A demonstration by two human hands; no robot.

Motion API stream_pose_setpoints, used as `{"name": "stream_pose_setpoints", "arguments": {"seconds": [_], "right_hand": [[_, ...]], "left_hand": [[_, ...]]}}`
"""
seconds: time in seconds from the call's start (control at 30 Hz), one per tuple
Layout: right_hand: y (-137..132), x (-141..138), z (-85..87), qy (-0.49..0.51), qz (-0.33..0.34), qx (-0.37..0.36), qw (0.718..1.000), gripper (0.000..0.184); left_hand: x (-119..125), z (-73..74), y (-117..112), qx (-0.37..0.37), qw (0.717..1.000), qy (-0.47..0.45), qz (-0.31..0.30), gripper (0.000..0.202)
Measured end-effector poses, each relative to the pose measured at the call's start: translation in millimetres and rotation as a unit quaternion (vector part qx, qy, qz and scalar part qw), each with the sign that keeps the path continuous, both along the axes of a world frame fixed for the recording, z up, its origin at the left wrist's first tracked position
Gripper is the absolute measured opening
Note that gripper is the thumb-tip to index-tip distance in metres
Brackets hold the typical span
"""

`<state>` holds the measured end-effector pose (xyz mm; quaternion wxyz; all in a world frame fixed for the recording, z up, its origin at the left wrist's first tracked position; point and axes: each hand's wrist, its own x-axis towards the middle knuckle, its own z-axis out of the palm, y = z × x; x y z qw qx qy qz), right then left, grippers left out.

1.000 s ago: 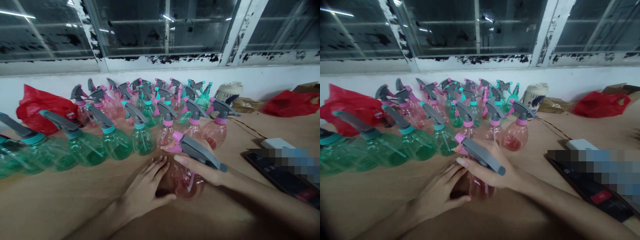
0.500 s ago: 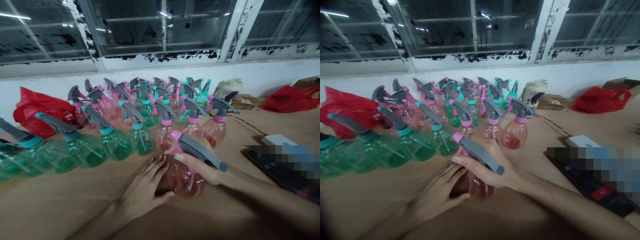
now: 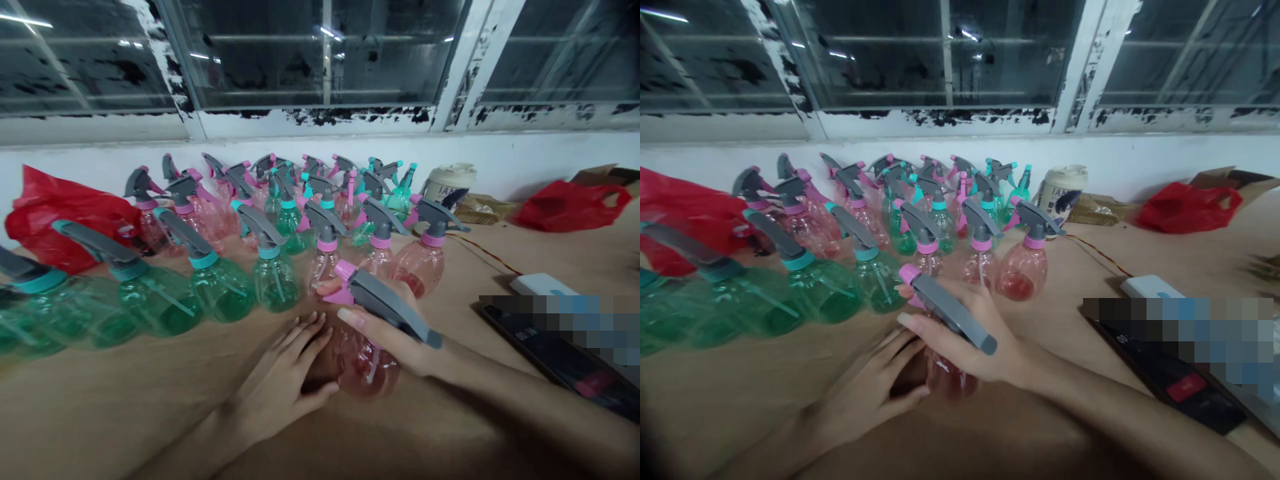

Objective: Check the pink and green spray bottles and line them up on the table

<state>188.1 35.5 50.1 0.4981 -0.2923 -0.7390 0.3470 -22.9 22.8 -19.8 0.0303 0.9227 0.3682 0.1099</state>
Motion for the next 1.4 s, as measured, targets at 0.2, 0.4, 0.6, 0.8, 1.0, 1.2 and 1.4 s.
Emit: {"name": "stream_pose_setpoints", "arguments": {"seconds": [0.2,0.4,0.6,0.8,1.0,1.2,1.4], "right_hand": [[1.1,0.9,-0.1,0.001,0.01,-0.006,1.0,0.024],[0.6,1.2,1.6,-0.014,0.009,-0.01,1.0,0.023],[-0.8,1.7,6.3,-0.027,0.017,-0.01,0.999,0.018],[-0.3,0.9,8.0,-0.016,0.018,-0.009,1.0,0.015],[2.0,1.8,3.1,-0.034,-0.001,0.021,0.999,0.018],[4.3,2.7,1.3,-0.02,0.009,0.028,0.999,0.015],[2.6,3.5,3.3,-0.025,0.004,0.015,1.0,0.015]], "left_hand": [[0.3,0.3,0.6,0.01,1.0,-0.004,-0.006,0.063],[1.9,2.6,0.1,0.007,1.0,0.0,-0.009,0.061],[2.4,3.7,-0.5,-0.002,1.0,0.002,-0.005,0.061],[1.8,4.5,-0.3,0.004,1.0,0.0,-0.003,0.06],[2.7,6.5,-1.6,0.01,1.0,0.015,-0.001,0.059],[2.5,3.0,0.2,0.02,1.0,0.014,-0.002,0.059],[1.5,0.8,-1.2,0.017,1.0,0.001,0.0,0.059]]}}
